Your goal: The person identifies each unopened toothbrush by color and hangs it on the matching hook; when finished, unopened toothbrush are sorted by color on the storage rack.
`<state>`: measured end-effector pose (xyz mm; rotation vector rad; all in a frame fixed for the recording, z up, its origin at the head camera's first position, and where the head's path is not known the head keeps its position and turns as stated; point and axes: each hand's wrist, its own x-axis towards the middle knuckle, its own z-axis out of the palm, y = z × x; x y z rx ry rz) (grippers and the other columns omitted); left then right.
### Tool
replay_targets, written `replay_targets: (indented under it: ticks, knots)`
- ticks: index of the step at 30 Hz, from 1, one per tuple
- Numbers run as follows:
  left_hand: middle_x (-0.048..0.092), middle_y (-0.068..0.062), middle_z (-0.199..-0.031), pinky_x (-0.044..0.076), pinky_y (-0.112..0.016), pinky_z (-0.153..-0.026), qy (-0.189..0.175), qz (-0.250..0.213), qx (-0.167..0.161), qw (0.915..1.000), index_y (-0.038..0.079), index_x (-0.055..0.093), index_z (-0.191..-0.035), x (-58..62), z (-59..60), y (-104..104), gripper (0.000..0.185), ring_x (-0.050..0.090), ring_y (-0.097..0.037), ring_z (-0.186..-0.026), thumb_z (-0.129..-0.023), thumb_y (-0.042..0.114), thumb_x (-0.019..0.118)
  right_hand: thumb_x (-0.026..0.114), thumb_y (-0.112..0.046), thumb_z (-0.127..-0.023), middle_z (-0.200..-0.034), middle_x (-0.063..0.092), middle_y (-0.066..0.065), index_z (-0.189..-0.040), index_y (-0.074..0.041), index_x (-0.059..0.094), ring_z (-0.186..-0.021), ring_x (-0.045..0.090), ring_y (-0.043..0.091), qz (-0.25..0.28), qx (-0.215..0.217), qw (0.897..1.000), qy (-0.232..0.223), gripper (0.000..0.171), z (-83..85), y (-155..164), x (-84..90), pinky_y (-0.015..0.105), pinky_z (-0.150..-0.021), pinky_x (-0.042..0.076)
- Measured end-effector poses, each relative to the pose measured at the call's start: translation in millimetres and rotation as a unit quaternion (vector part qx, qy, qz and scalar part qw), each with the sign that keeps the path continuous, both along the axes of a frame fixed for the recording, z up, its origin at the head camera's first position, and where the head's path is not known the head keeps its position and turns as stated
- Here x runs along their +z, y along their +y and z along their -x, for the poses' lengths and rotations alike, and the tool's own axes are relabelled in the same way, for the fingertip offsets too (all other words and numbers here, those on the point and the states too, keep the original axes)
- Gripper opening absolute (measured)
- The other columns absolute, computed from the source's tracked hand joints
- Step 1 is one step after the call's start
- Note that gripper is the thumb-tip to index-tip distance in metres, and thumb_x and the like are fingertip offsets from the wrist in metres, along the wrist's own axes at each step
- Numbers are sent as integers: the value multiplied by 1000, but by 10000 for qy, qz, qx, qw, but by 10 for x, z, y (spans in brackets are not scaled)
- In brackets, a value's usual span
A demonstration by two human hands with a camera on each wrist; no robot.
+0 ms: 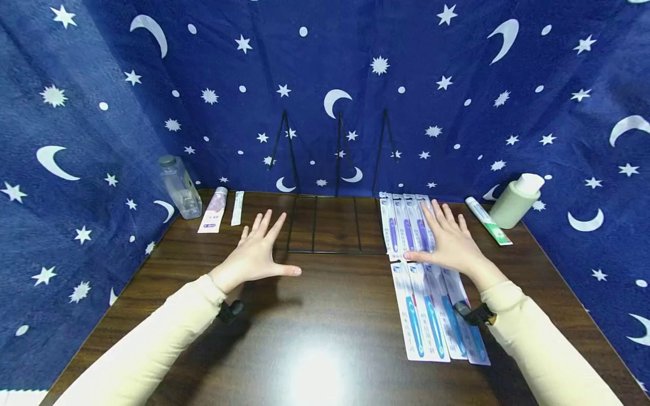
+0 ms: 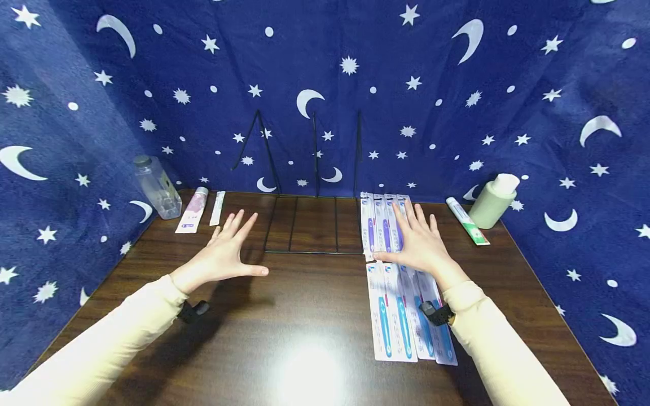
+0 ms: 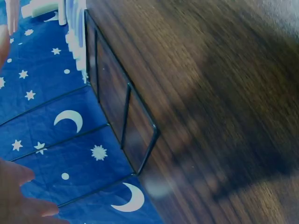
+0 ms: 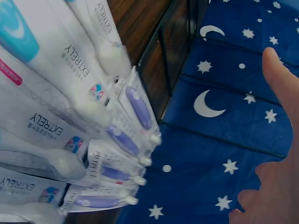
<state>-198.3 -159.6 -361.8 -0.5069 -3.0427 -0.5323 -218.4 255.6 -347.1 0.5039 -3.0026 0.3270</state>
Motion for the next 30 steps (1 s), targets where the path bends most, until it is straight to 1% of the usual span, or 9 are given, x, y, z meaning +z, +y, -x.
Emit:
replay_targets:
  ticks: [3, 5, 9, 11, 13, 17, 23, 27, 30]
  knots:
    - [3, -22, -157, 10, -66, -108, -31, -49, -66, 10000, 17, 10, -154, -47, 56, 7, 128, 3, -42, -143, -57, 70, 75, 67, -67, -69, -155, 2, 26, -153, -6, 7, -142, 2, 45, -13, -21, 10000, -89, 120, 63, 18, -69, 65, -108, 2]
    - [7, -25, -156, 13, -66, -107, -9, -11, -175, 9998, 13, 13, -153, -75, 98, 6, 127, 6, -45, -142, -58, 66, 77, 67, -66, -70, -155, 3, 27, -152, -3, 7, -141, 3, 45, 21, -10, 9999, -151, 119, 112, 27, -117, 65, -108, 4]
    - [16, -29, -152, 22, -62, -107, -101, 85, -357, 9993, 5, 21, -151, -137, 198, -10, 120, 15, -49, -138, -61, 55, 82, 68, -61, -73, -153, 7, 30, -150, 3, 10, -141, 5, 45, 232, 22, 9994, -261, 116, 223, 16, -199, 62, -109, 6]
    - [21, -30, -150, 26, -58, -106, -175, 89, -383, 9991, 1, 25, -149, -174, 255, -24, 115, 23, -49, -136, -63, 50, 82, 69, -58, -74, -152, 10, 31, -149, 7, 13, -141, 6, 45, 390, 46, 9989, -254, 113, 286, -5, -226, 60, -111, 8]
    - [27, -29, -148, 30, -54, -106, -256, 3, -336, 9991, -4, 27, -147, -211, 318, -40, 109, 31, -46, -134, -67, 46, 82, 69, -55, -76, -152, 12, 31, -148, 8, 14, -141, 7, 44, 529, 43, 9982, -271, 110, 349, -31, -249, 57, -112, 9]
    - [45, -30, -137, 37, -48, -103, -230, -249, -186, 9993, -12, 37, -139, -291, 470, -76, 93, 47, -42, -123, -73, 39, 79, 70, -47, -79, -151, 14, 33, -146, 12, 14, -140, 11, 46, 753, 103, 9965, -337, 105, 486, -86, -295, 54, -112, 13]
    - [59, -26, -123, 43, -45, -97, 33, -238, -96, 9997, -10, 54, -127, -429, 743, -83, 69, 57, -38, -113, -77, 31, 77, 68, -31, -84, -146, 19, 38, -142, 18, 19, -136, 18, 50, 862, 84, 9955, -389, 91, 720, -134, -414, 54, -111, 17]
    - [64, -22, -115, 46, -44, -93, 98, -405, 116, 9991, -8, 59, -122, -514, 896, -41, 57, 61, -36, -107, -78, 25, 76, 66, -28, -85, -136, 33, 42, -139, 19, 26, -126, 35, 53, 938, -111, 9953, -213, 82, 871, -160, -476, 55, -105, 29]
    - [67, -22, -107, 49, -43, -88, 42, -642, 292, 9975, -8, 61, -118, -554, 965, -3, 50, 64, -34, -100, -79, 20, 75, 65, -26, -86, -126, 43, 43, -137, 18, 31, -115, 45, 55, 993, -269, 9946, -109, 76, 971, -192, -504, 57, -99, 36]
